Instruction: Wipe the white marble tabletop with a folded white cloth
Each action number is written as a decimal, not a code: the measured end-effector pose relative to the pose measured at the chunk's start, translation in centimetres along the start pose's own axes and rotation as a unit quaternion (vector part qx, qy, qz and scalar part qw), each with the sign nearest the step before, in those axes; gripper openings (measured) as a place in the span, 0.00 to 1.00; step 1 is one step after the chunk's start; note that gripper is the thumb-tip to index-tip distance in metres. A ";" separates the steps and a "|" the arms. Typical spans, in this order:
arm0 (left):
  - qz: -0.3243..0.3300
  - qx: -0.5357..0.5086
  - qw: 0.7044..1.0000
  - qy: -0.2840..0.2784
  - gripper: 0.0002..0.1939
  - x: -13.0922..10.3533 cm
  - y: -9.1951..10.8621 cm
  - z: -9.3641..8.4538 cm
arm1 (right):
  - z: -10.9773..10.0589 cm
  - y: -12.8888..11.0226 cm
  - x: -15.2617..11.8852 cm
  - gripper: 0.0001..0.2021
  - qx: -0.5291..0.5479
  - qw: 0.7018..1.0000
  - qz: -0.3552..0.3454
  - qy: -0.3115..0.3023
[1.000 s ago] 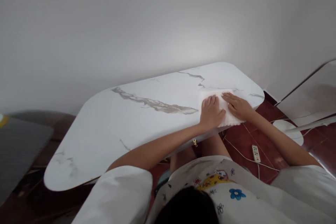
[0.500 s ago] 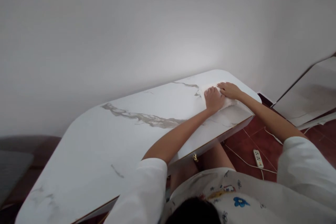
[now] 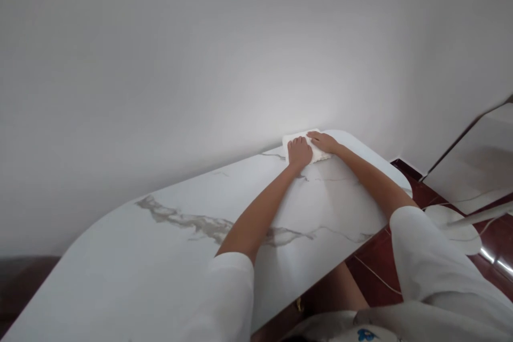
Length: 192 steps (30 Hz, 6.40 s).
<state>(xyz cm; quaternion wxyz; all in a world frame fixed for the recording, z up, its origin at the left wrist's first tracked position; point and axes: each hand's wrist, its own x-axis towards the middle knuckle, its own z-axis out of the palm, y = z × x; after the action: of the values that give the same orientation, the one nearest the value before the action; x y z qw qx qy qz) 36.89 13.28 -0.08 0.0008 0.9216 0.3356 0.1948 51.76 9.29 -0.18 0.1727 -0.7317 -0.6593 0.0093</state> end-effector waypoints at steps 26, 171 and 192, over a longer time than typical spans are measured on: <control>0.172 -0.066 0.980 -0.067 0.25 -15.7 15.0 -4.5 | -5.7 -2.6 -27.9 0.25 -0.064 0.990 0.121 0.047; -0.147 0.056 0.988 -0.011 0.23 -17.0 -24.5 -10.2 | 8.5 -30.8 4.8 0.20 -0.040 0.982 -0.183 -0.017; -0.041 0.042 0.994 -0.087 0.28 -27.1 -14.7 -13.5 | 4.4 -31.4 -11.6 0.27 -0.113 0.980 -0.160 -0.022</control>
<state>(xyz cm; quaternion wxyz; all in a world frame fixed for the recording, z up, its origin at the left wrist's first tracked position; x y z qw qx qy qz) 4.00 6.17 0.74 -0.0010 0.9199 0.3794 0.0994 18.95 1.40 1.51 0.0736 -0.6312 -0.7683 -0.0771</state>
